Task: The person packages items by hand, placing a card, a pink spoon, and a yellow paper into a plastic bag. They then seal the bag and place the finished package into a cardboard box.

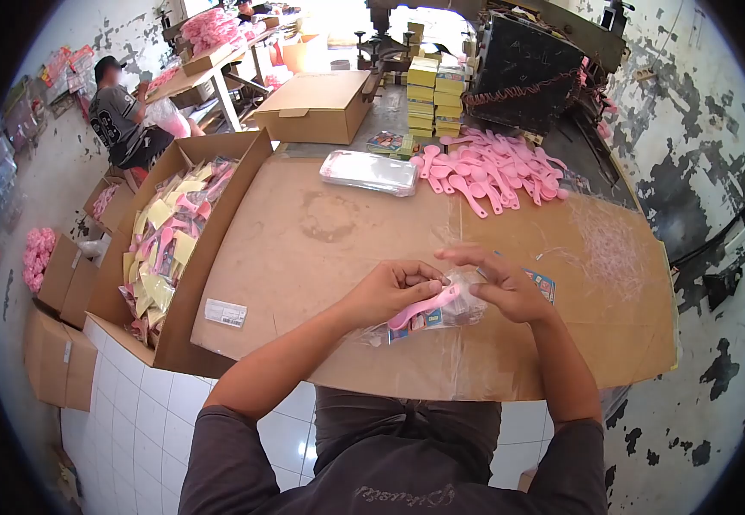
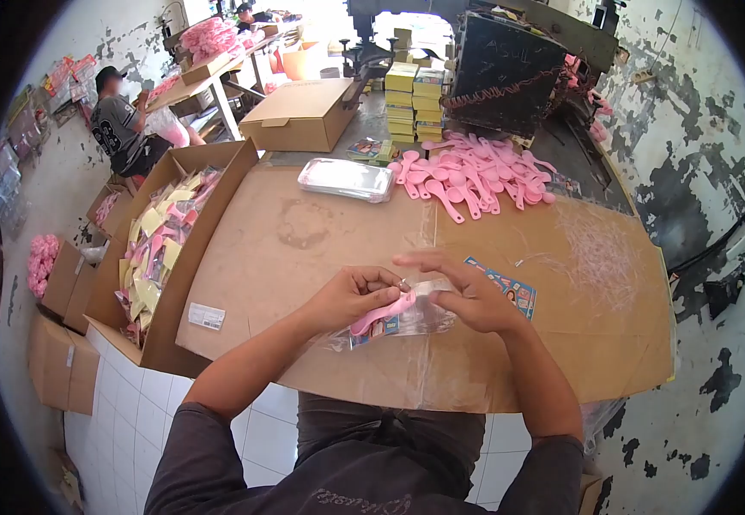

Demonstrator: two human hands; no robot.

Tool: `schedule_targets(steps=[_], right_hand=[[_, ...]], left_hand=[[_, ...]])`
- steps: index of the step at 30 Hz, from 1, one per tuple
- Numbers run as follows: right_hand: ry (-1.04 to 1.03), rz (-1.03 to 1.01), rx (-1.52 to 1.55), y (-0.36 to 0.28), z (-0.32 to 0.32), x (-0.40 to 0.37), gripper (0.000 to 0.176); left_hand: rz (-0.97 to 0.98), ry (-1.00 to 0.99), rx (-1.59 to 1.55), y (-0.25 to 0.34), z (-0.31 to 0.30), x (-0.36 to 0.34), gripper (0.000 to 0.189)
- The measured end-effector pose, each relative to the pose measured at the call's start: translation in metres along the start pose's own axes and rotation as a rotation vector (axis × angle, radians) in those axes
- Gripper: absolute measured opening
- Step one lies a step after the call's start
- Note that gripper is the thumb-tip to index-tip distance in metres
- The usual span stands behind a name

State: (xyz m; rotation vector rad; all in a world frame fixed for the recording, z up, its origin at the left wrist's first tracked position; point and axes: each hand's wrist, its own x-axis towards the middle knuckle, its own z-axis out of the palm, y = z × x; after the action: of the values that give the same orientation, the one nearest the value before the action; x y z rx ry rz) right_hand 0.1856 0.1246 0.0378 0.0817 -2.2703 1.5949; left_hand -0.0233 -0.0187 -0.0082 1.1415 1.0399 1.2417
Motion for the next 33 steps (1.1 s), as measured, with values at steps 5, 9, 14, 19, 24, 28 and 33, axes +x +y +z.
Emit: schedule_targets(steps=[5,9,14,19,24,28,33], right_hand=[[0.025,-0.054,-0.282,-0.014,0.008,0.003,0.02],[0.011,-0.113,-0.442,-0.062,-0.004,0.012,0.012],[0.117,-0.278,-1.025,-0.099,-0.008,0.015,0.011],[0.135,-0.013,-1.052,-0.103,-0.009,0.004,0.011],[0.264,-0.079,-0.952,-0.102,-0.003,0.0,0.012],[0.308,0.028,-0.761,-0.115,0.001,-0.003,0.013],[0.31,-0.006,-0.736,-0.099,-0.008,-0.01,0.011]], left_hand=[[-0.096,-0.084,-0.106,0.011,0.002,-0.005,0.032],[0.072,-0.117,-0.095,-0.002,0.004,-0.001,0.039],[0.128,-0.055,0.004,0.012,0.013,-0.006,0.045],[0.458,0.043,0.52,0.027,0.024,-0.007,0.058],[0.394,0.094,0.392,0.043,0.051,0.003,0.055],[0.042,0.068,0.441,0.075,0.058,0.007,0.045],[0.312,-0.004,0.024,0.046,0.058,0.018,0.032]])
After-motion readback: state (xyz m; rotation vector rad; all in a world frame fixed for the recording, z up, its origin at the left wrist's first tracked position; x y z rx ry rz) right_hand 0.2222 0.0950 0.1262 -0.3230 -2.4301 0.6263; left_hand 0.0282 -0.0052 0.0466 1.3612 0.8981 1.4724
